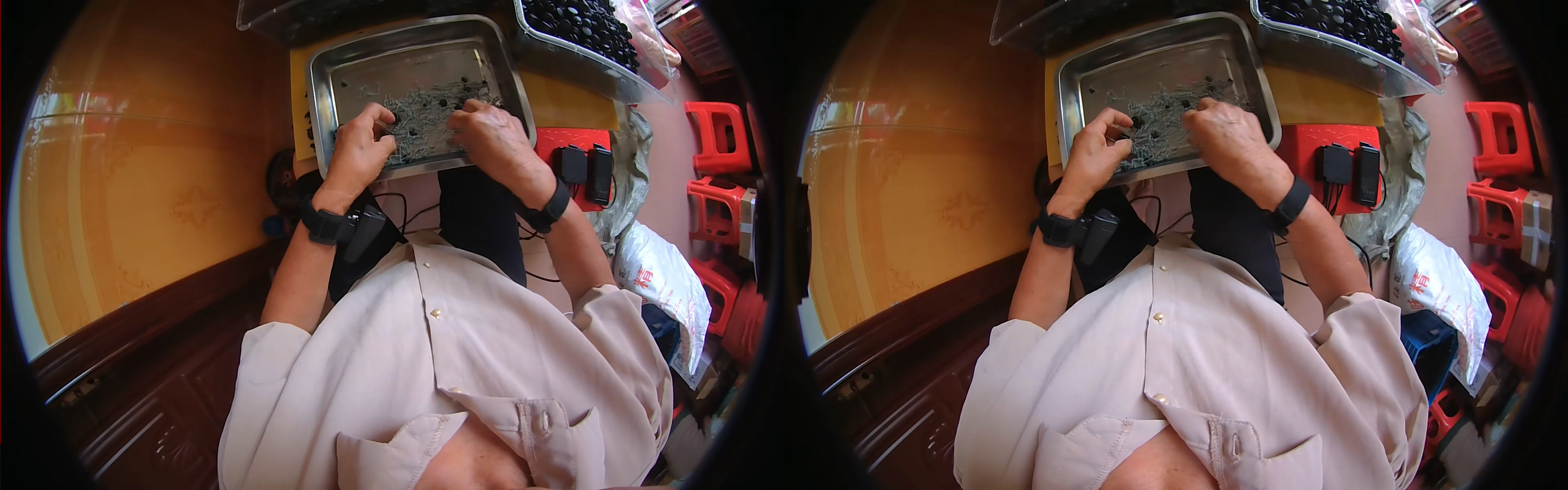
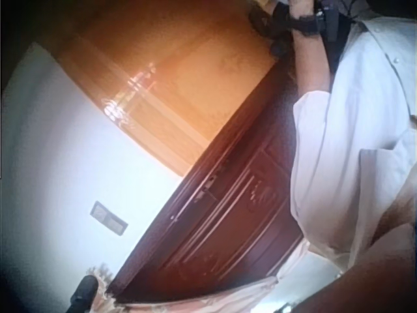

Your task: Sorting small black plastic components and metal clips into a tray.

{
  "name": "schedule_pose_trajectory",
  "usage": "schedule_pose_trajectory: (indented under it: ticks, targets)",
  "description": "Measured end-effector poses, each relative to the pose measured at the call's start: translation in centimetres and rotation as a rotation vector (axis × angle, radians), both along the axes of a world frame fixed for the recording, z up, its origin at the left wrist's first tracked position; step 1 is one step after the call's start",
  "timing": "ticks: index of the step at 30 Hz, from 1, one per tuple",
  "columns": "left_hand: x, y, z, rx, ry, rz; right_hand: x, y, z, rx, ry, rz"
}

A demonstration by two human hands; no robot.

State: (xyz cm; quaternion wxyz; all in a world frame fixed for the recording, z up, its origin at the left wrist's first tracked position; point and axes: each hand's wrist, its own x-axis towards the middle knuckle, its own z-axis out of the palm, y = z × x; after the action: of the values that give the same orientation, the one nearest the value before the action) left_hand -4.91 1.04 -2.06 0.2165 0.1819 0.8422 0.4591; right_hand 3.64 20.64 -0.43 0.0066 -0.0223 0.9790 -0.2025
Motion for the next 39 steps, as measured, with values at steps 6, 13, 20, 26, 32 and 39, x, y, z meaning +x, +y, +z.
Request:
schedule_pose_trajectory:
  ticks: [6, 13, 20, 26, 32, 39]
  targets:
    - [0.9, 0.5, -1.3, -0.344, 0.428, -0.095, -2.1, -2.7, -2.3, 0.010, 0.029, 0.018]
    - [0.7, 0.7, -2.6, -0.361, 0.438, -0.104, -2.4, -2.6, -2.4, -0.011, 0.024, -0.042]
    - [-0.4, -0.2, -1.7, 0.093, -0.101, -0.110, -1.3, -1.7, -1.3, -0.516, 0.116, -0.234]
    - [0.0, -0.7, 0.1, 0.682, -0.742, 0.090, -0.6, -1.9, -1.4, -0.742, 0.160, -0.270]
    - [0.3, -0.4, 0.5, 0.845, -0.955, 0.145, -0.5, -2.0, -1.7, -0.906, 0.192, -0.313]
    - [0.8, 0.3, 0.2, 0.604, -0.640, 0.103, -0.6, 0.8, -1.1, -0.772, 0.413, -0.413]
